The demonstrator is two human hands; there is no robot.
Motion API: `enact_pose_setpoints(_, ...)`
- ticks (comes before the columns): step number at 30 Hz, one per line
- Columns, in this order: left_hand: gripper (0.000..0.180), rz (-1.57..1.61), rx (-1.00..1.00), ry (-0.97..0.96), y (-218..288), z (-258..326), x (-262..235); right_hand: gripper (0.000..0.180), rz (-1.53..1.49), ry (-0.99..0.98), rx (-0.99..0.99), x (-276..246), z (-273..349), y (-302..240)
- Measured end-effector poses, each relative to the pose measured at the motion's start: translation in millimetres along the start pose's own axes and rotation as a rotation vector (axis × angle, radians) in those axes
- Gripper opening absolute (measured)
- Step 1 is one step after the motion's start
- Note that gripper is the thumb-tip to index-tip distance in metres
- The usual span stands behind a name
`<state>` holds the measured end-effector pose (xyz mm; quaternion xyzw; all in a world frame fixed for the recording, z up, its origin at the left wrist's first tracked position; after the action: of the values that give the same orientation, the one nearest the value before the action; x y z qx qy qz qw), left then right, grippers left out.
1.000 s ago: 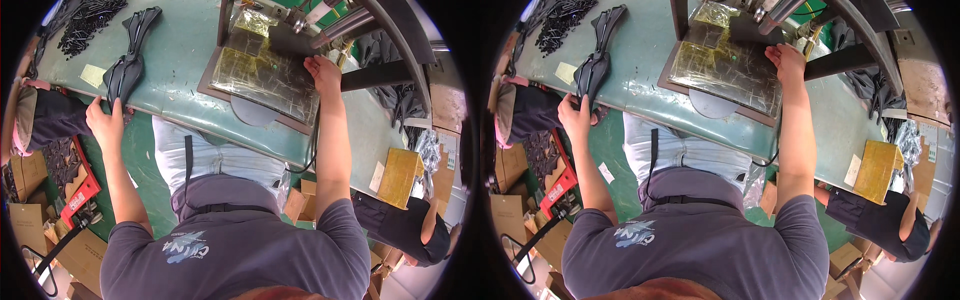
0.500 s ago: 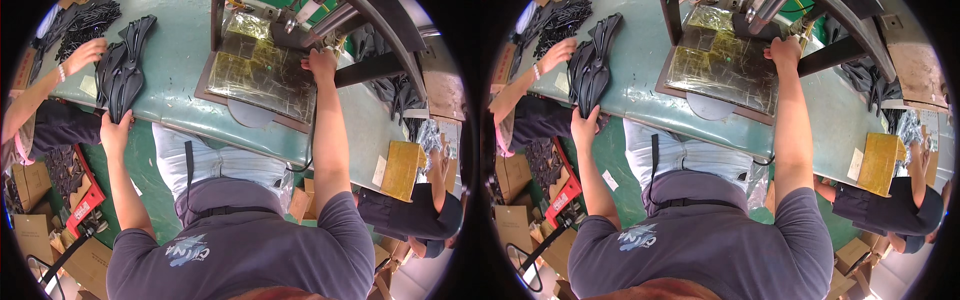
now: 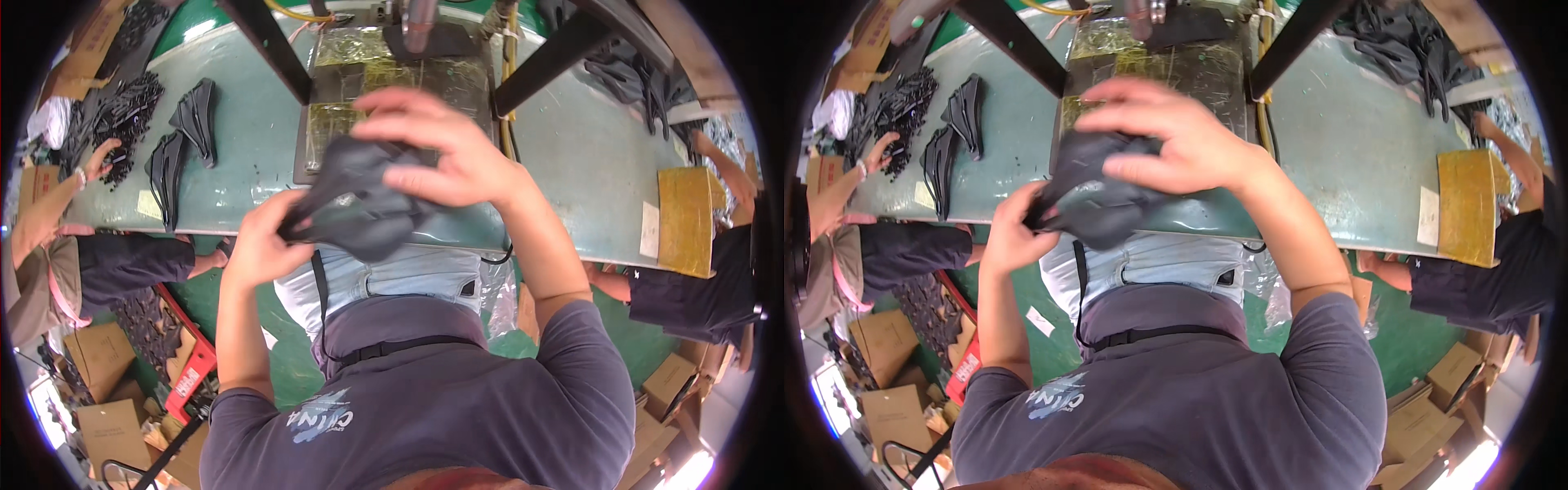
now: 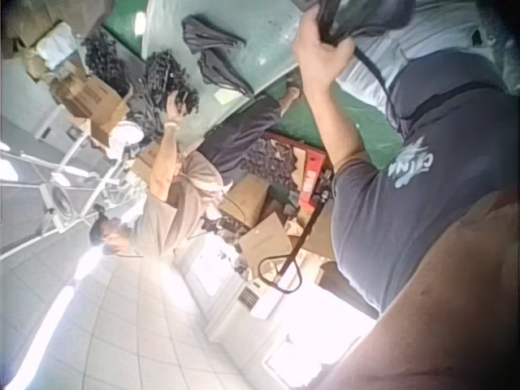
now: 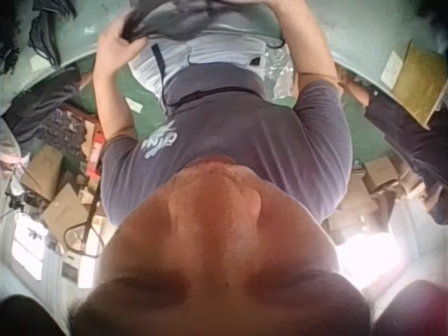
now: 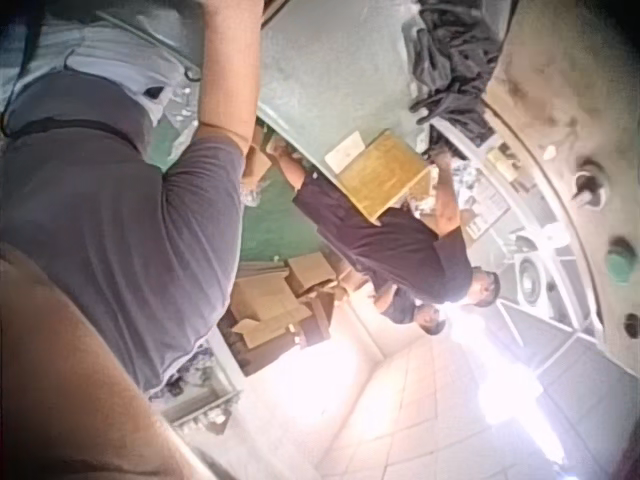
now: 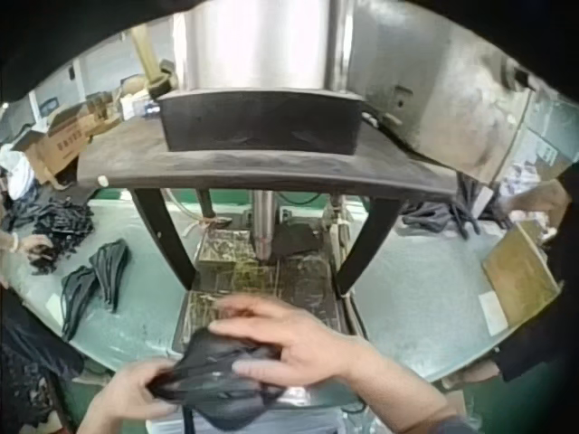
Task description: The person processes bicycle saddles by fitting saddle components together, positioning them into a press machine, holding them in place as the machine presses them, and removing them by hand.
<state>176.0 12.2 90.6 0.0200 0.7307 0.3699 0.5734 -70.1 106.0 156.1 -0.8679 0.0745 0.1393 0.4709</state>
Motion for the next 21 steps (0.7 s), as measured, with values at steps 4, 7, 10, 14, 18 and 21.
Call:
enact_pose_setpoints(4,0.047,-0.293,0.528,-0.059,69.4,-77.4,-4.5,0.052,0.137,-0.237,0.018,14.4,21.3,0.0)
enact_pose_setpoints(7,0.054,-0.455,0.675,0.024,76.5,-122.0,1.4,0.055,0.374,-0.080,0.063,-0.7,53.9,8.8)
enact_pose_setpoints(10,0.049,-0.512,0.377,0.486,67.5,-142.3,-1.9,0.051,0.497,0.341,0.215,-16.9,73.3,24.5)
enact_pose_setpoints(14,0.038,0.245,-0.219,0.331,17.7,-161.6,57.5,0.049,0.585,0.715,0.460,-32.3,75.0,68.2)
enact_pose_setpoints(18,0.044,-0.110,-0.161,0.464,60.1,-168.2,68.7,0.048,0.615,0.811,0.454,-32.8,58.2,89.8)
enact_pose_setpoints(21,0.042,-0.147,-0.170,0.470,53.7,-174.6,70.6,0.048,0.596,0.830,0.453,-32.4,51.7,94.1)
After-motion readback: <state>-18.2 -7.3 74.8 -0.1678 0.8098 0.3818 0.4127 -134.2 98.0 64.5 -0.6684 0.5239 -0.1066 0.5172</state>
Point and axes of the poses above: each hand's wrist, its own z-axis away from the middle knuckle, its own x-axis out of the palm, y = z × x, the point moved 7 cm from there along -z, towards the middle knuckle, and after that the axes turned 14 degrees about -z, right-handed, at the moved point
